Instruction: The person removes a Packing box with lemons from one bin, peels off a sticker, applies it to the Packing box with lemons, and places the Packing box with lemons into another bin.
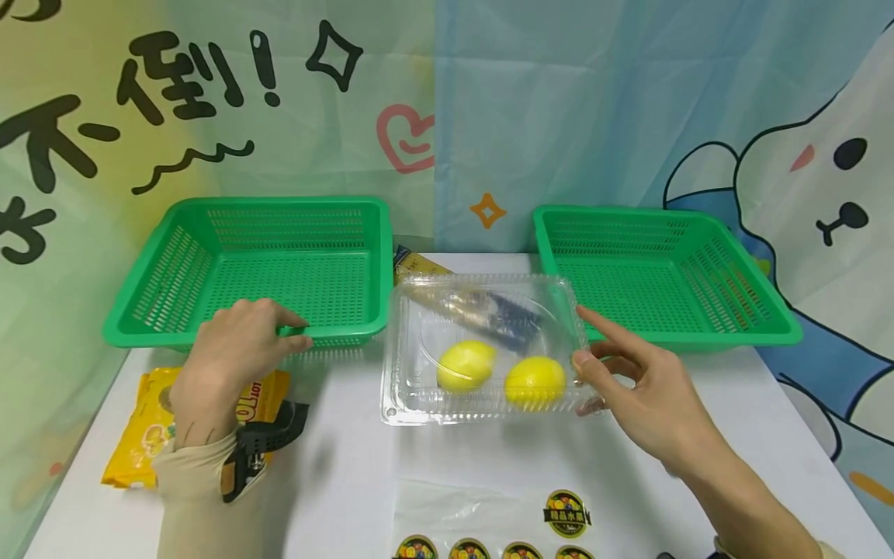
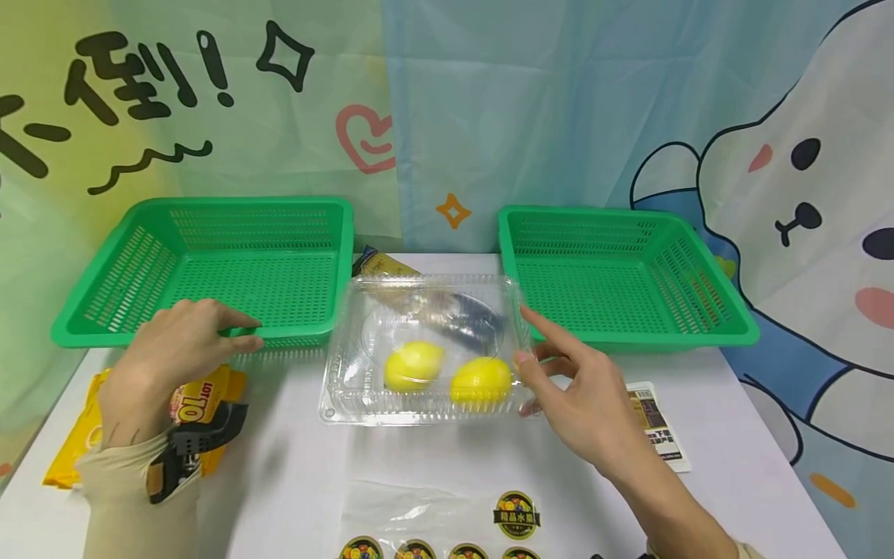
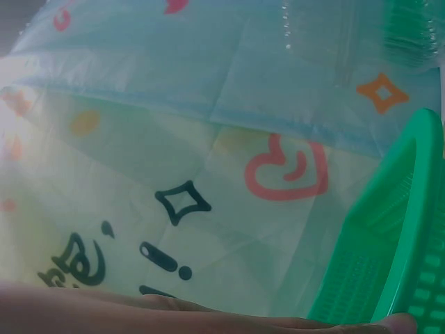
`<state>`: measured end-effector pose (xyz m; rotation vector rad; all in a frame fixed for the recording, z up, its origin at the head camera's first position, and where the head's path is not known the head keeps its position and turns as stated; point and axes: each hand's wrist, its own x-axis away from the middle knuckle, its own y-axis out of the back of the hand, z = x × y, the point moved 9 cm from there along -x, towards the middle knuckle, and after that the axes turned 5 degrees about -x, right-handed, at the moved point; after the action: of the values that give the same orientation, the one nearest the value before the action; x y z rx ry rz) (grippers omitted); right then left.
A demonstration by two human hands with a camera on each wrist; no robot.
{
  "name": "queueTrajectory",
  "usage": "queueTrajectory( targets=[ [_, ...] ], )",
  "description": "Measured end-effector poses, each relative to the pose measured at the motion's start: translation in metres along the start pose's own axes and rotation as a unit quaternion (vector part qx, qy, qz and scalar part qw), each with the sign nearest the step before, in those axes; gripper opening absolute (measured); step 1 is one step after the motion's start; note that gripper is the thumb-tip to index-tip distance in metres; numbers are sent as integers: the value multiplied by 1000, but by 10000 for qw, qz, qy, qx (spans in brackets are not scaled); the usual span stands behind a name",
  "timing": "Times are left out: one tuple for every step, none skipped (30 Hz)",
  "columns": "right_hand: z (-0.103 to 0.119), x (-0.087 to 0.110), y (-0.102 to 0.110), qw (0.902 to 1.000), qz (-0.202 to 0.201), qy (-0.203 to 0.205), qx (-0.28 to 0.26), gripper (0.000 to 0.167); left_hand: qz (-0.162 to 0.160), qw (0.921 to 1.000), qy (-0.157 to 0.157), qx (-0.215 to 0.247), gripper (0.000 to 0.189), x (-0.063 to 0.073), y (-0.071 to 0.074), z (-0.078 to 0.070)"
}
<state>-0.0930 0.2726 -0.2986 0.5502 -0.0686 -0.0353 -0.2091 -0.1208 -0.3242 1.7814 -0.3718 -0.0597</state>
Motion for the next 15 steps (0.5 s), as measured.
queueTrajectory(
  targets=[
    [-2, 0, -1, 10000, 2, -2, -62, 58, 4, 10000, 8, -9, 38, 0, 0, 0],
    [-3, 1, -1, 9999, -1, -19, -98, 58, 5, 10000, 10, -12, 38, 0, 0, 0],
    [-4, 1, -2, 9999, 1, -20, -141, 58, 7, 10000, 15, -11, 38, 0, 0, 0],
    [-6, 1, -3, 9998, 6, -21, -182, 58, 12, 10000, 16, -7, 38, 0, 0, 1],
    [-7, 2, -4, 9998, 15, -27, -199, 57, 20, 10000, 24, 2, 38, 0, -1, 1],
    [-9, 2, -4, 9997, 19, -31, -226, 57, 22, 10000, 31, 6, 38, 0, -1, 1],
    [-10, 3, -5, 9996, 30, -39, -265, 57, 24, 10000, 35, 11, 38, 0, -1, 1],
    [-11, 3, -7, 9995, 43, -50, -293, 58, 27, 10000, 38, 17, 38, -1, -1, 2],
    [-13, 4, -8, 9994, 53, -44, -345, 58, 27, 10000, 40, 17, 38, -1, -1, 2],
    [-14, 4, -9, 9992, 61, -39, -390, 58, 29, 10000, 40, 19, 38, -1, -1, 2],
    [-16, 4, -10, 9990, 73, -34, -437, 58, 31, 10000, 42, 23, 38, -1, -1, 2],
    [-17, 5, -11, 9989, 69, -28, -457, 58, 28, 10000, 37, 20, 38, -1, -1, 1],
    [-19, 5, -12, 9988, 66, -27, -475, 59, 22, 10000, 29, 20, 38, -1, -1, 1],
    [-20, 6, -12, 9989, 56, -25, -475, 59, 17, 10000, 26, 17, 38, -1, -1, 1],
    [-21, 6, -12, 9988, 38, -23, -479, 59, 17, 10000, 22, 23, 38, -1, -1, 1]
  ],
)
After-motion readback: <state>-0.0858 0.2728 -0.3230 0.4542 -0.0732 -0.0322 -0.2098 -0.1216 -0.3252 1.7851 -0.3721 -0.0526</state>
